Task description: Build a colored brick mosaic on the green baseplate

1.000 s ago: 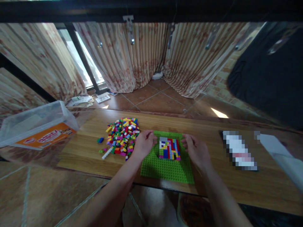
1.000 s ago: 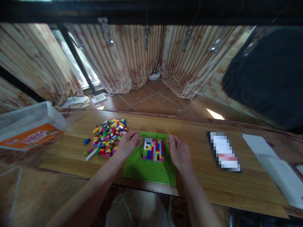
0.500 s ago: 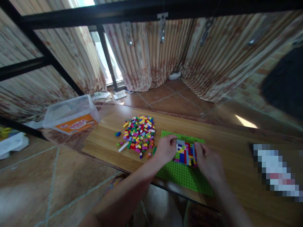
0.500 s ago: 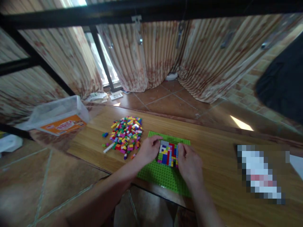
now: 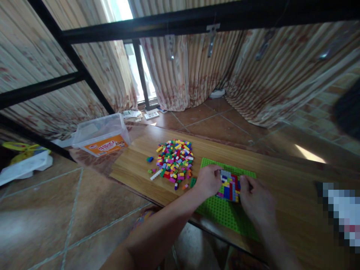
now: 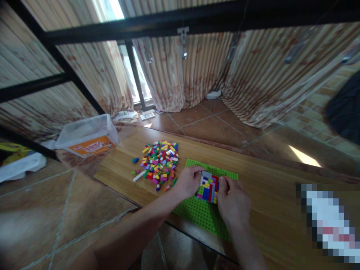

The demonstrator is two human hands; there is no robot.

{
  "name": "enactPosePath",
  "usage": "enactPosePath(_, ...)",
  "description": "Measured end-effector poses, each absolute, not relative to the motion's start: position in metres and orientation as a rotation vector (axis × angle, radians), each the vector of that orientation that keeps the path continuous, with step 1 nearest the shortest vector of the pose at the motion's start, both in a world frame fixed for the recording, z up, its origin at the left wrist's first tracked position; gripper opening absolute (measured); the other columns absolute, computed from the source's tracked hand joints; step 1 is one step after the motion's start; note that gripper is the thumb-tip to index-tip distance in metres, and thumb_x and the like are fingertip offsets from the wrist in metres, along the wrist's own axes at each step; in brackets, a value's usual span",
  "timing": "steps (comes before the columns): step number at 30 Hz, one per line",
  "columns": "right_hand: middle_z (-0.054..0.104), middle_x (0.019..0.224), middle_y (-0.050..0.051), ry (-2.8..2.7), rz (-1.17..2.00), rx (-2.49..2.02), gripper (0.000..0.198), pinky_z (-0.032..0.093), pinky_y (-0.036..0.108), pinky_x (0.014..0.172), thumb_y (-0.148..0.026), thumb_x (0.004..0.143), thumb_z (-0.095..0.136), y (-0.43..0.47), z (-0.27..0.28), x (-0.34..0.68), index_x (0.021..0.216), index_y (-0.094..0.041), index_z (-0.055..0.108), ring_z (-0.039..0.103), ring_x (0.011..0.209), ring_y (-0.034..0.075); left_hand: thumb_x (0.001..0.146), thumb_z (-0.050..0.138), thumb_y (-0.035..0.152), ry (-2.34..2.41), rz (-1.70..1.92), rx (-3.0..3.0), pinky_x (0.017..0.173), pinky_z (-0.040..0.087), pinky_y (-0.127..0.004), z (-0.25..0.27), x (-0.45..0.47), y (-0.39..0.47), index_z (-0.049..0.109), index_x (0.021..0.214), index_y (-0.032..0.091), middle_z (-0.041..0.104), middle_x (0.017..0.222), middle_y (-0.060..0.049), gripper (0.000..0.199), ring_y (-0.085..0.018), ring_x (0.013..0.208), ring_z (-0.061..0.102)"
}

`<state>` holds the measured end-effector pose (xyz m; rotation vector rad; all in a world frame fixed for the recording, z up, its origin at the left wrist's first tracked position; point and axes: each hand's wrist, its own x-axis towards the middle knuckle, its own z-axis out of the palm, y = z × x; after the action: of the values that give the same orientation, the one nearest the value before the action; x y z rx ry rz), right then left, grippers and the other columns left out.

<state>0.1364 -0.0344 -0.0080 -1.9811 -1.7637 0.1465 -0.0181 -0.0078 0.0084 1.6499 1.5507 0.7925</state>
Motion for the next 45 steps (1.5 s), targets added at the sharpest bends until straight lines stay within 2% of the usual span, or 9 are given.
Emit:
enactPosePath(8,0.073,0.097,0.016,-1.692,0.306,-2.063,0.052,0.049,0.038,0.074,-0.050,0.092,0.034,-0.028,-0.007,0.143,0.106,-0.016,0.070,0.067,0.083,0.028,0.089,0.043,0.013,1.555,0.807,1.680,0.096,0.052,-0.031,0.015,-0.023,-0.003,0.073,0.109,0.015,0.075,0.109,-0.010,0.036,-0.021,0.102,0.069)
enactPosePath(13,0.074,0.085,0.014,-1.640,0.357,-2.107,0.051,0.049,0.039,0.069,-0.053,0.090,0.036,-0.023,-0.004,0.146,0.102,-0.019,0.072,0.068,0.074,0.028,0.087,0.049,0.014,1.663,0.873,1.727,0.090,0.054,-0.031,0.022,-0.045,0.004,0.071,0.109,0.019,0.076,0.104,-0.008,0.032,-0.020,0.093,0.070)
enactPosePath(17,0.073,0.080,0.012,-1.652,0.340,-2.086,0.053,0.050,0.038,0.068,-0.056,0.090,0.035,-0.023,-0.007,0.148,0.100,-0.020,0.072,0.068,0.072,0.028,0.087,0.051,0.016,1.954,0.875,1.754,0.086,0.053,-0.034,0.029,-0.079,0.015,0.071,0.106,0.018,0.075,0.099,-0.009,0.028,-0.022,0.090,0.068)
enactPosePath(20,0.074,0.082,0.012,-1.655,0.346,-2.073,0.054,0.050,0.039,0.069,-0.057,0.089,0.035,-0.024,-0.009,0.148,0.101,-0.020,0.072,0.068,0.073,0.028,0.087,0.051,0.016,2.129,0.822,1.820,0.091,0.049,-0.037,0.032,-0.103,0.019,0.069,0.110,0.016,0.072,0.108,-0.014,0.029,-0.026,0.101,0.065)
enactPosePath(23,0.074,0.086,0.013,-1.634,0.399,-2.098,0.053,0.050,0.040,0.071,-0.056,0.087,0.036,-0.023,-0.008,0.146,0.103,-0.019,0.071,0.068,0.074,0.028,0.087,0.053,0.022,2.261,0.657,1.909,0.096,0.046,-0.040,0.031,-0.121,0.020,0.068,0.109,0.013,0.071,0.108,-0.017,0.028,-0.029,0.106,0.062)
enactPosePath(28,0.074,0.092,0.012,-1.650,0.408,-2.106,0.052,0.051,0.039,0.075,-0.055,0.088,0.038,-0.023,-0.007,0.144,0.106,-0.019,0.070,0.068,0.079,0.027,0.084,0.054,0.020,2.338,0.411,1.977,0.094,0.044,-0.037,0.027,-0.138,0.019,0.071,0.097,0.016,0.074,0.098,-0.014,0.022,-0.028,0.100,0.065)
enactPosePath(33,0.073,0.097,0.013,-1.696,0.375,-2.079,0.050,0.050,0.038,0.075,-0.053,0.089,0.038,-0.024,-0.008,0.143,0.107,-0.019,0.070,0.068,0.080,0.026,0.076,0.054,0.011,2.323,0.376,1.955,0.086,0.047,-0.036,0.029,-0.143,0.019,0.073,0.096,0.019,0.076,0.095,-0.014,0.029,-0.029,0.097,0.068)
enactPosePath(37,0.074,0.093,0.012,-1.688,0.355,-2.060,0.049,0.050,0.038,0.075,-0.052,0.089,0.039,-0.023,-0.011,0.144,0.105,-0.019,0.071,0.068,0.082,0.027,0.075,0.054,0.011,2.290,0.411,1.971,0.083,0.048,-0.035,0.031,-0.143,0.020,0.074,0.094,0.020,0.076,0.095,-0.012,0.029,-0.029,0.097,0.068)
enactPosePath(45,0.074,0.098,0.012,-1.697,0.335,-1.999,0.047,0.049,0.036,0.074,-0.050,0.090,0.040,-0.024,-0.006,0.140,0.102,-0.018,0.073,0.066,0.077,0.024,0.079,0.051,0.010,2.294,0.500,1.782,0.083,0.049,-0.031,0.038,-0.143,0.027,0.074,0.105,0.019,0.076,0.095,-0.010,0.036,-0.025,0.094,0.070)
